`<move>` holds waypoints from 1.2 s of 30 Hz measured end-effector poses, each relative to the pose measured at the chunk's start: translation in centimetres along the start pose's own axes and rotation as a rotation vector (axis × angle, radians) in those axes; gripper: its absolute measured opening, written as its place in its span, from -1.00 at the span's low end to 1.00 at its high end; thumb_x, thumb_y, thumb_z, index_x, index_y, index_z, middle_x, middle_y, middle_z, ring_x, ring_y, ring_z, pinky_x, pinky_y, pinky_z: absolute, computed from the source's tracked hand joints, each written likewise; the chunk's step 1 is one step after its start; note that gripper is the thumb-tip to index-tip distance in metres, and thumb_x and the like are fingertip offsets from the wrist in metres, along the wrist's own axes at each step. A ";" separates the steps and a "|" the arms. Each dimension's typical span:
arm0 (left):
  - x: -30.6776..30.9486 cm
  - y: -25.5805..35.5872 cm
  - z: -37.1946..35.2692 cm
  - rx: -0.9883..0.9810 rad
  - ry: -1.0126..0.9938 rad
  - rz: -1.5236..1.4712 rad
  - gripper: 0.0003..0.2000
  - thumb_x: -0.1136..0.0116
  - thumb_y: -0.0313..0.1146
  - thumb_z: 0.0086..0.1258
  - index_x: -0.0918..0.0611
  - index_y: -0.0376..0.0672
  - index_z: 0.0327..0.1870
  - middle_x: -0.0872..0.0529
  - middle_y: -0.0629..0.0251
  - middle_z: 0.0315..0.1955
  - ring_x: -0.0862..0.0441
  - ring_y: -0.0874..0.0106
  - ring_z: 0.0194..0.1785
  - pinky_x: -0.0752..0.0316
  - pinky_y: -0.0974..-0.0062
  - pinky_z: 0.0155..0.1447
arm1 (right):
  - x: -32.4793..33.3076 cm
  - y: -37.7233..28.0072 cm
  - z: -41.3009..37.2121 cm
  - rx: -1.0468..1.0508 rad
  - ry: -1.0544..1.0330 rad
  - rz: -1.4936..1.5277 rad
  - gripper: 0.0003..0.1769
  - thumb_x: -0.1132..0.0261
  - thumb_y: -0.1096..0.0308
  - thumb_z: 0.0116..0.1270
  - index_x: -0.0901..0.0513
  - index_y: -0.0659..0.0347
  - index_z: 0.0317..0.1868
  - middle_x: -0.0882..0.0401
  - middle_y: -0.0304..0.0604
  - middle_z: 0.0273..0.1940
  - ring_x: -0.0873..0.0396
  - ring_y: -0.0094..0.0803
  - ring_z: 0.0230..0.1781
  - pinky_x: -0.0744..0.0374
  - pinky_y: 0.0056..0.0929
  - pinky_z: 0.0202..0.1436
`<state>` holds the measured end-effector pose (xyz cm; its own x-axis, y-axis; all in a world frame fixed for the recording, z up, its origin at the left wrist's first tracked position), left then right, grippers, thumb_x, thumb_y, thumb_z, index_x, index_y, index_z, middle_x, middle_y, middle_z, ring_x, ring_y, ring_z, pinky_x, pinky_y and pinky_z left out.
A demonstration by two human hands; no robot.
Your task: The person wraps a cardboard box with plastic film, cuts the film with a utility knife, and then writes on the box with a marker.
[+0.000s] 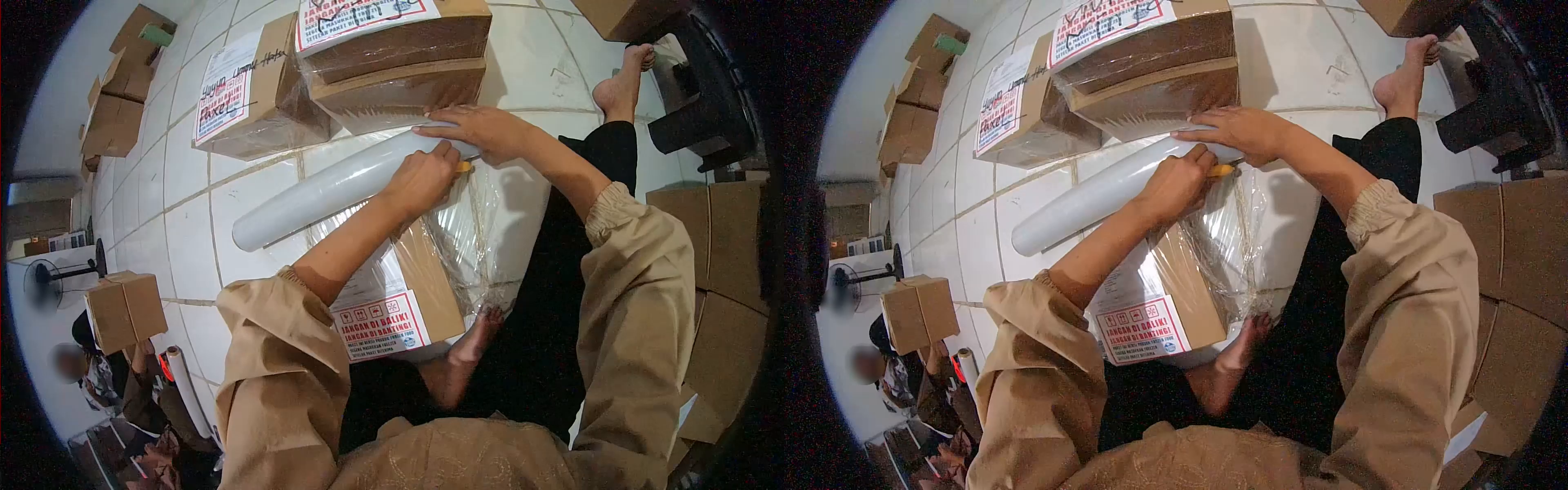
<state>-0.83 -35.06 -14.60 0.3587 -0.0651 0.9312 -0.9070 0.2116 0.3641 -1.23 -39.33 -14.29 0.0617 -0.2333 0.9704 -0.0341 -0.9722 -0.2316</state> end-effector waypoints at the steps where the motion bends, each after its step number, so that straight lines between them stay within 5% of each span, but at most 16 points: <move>1: 0.2 0.6 0.2 -0.020 0.024 0.006 -0.79 -0.12 -0.43 0.14 -0.46 -0.32 -0.25 -0.55 -0.05 -0.27 -0.61 0.01 -0.42 -0.52 0.14 -0.33 | -0.3 0.2 0.0 0.007 -0.016 -0.001 0.24 -0.43 0.66 -0.34 -0.06 -0.24 0.41 -0.19 -0.14 0.33 -0.19 -0.13 0.34 -0.26 -0.20 0.37; 12: -0.7 1.9 1.0 0.000 0.028 0.122 -0.81 0.02 -0.43 0.20 -0.50 -0.40 -0.28 -0.56 -0.13 -0.27 -0.65 0.07 -0.45 -0.57 0.20 -0.40 | 0.0 0.0 0.1 0.040 0.022 0.002 0.25 -0.41 0.67 -0.33 -0.03 -0.25 0.42 -0.24 -0.08 0.29 -0.23 -0.13 0.31 -0.26 -0.22 0.34; 18: 0.4 -2.0 -2.3 0.130 -0.102 0.020 -0.79 -0.12 -0.50 0.00 -0.54 -0.33 -0.30 -0.55 -0.01 -0.26 -0.61 -0.01 -0.32 -0.55 0.17 -0.18 | -0.1 -0.1 0.3 -0.011 -0.030 -0.040 0.27 -0.42 0.67 -0.37 -0.03 -0.27 0.41 -0.22 -0.05 0.30 -0.24 -0.13 0.30 -0.25 -0.23 0.37; 26: 1.2 -2.9 -4.2 0.064 -0.170 -0.007 -0.69 -0.28 -0.49 -0.16 -0.51 -0.31 -0.33 -0.56 0.01 -0.31 -0.58 0.01 -0.24 -0.51 0.17 -0.15 | 0.5 -0.6 -0.2 -0.070 -0.034 -0.032 0.24 -0.46 0.53 -0.35 -0.04 -0.21 0.41 -0.23 -0.04 0.29 -0.27 -0.12 0.27 -0.27 -0.21 0.35; 28: 1.2 -3.1 -4.3 0.068 -0.164 -0.023 -0.69 -0.28 -0.49 -0.16 -0.51 -0.31 -0.33 -0.56 0.01 -0.31 -0.57 0.00 -0.24 -0.50 0.17 -0.16 | 2.9 -2.0 -1.1 0.002 0.296 -0.051 0.04 -0.45 0.43 -0.25 -0.19 -0.03 0.35 -0.28 -0.03 0.24 -0.32 -0.13 0.22 -0.32 -0.19 0.27; 31: 1.3 -3.5 -4.6 0.049 -0.172 -0.083 -0.72 -0.27 -0.49 -0.12 -0.51 -0.30 -0.33 -0.55 0.02 -0.33 -0.56 0.00 -0.26 -0.48 0.17 -0.18 | -0.7 -3.1 -4.4 -0.113 0.521 -0.087 -0.25 -0.40 0.34 -0.09 -0.35 0.17 0.19 -0.34 0.02 0.16 -0.35 -0.11 0.17 -0.34 -0.20 0.20; 33: 2.2 -3.2 -4.7 -0.044 -0.060 -0.208 -0.74 -0.26 -0.48 -0.08 -0.54 -0.30 -0.31 -0.57 0.02 -0.37 -0.55 -0.01 -0.28 -0.47 0.18 -0.19 | -3.3 -5.8 -5.7 -0.220 0.457 0.341 -0.45 -0.35 0.31 0.01 -0.42 0.29 0.04 -0.37 0.08 0.07 -0.35 -0.07 0.14 -0.34 -0.20 0.17; 36: 2.5 -4.1 -4.9 -0.020 0.004 -0.242 -0.77 -0.24 -0.48 -0.02 -0.58 -0.30 -0.30 -0.57 0.02 -0.41 -0.54 0.03 -0.31 -0.45 0.22 -0.22 | -1.6 -11.7 -5.6 -0.249 0.472 0.623 -0.39 -0.32 0.25 0.08 -0.34 0.36 0.09 -0.33 0.15 0.06 -0.33 0.02 0.14 -0.32 -0.14 0.20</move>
<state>4.84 -31.31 -13.81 0.5656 -0.1126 0.8170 -0.7902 0.2094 0.5759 -6.47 -27.47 -12.75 -0.4660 -0.6429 0.6079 -0.1473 -0.6211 -0.7698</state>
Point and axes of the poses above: each hand's wrist, its own z-axis towards the middle knuckle, its own x-axis out of the back of the hand, y = z × x, the point moved 10 cm from there along z, towards the middle knuckle
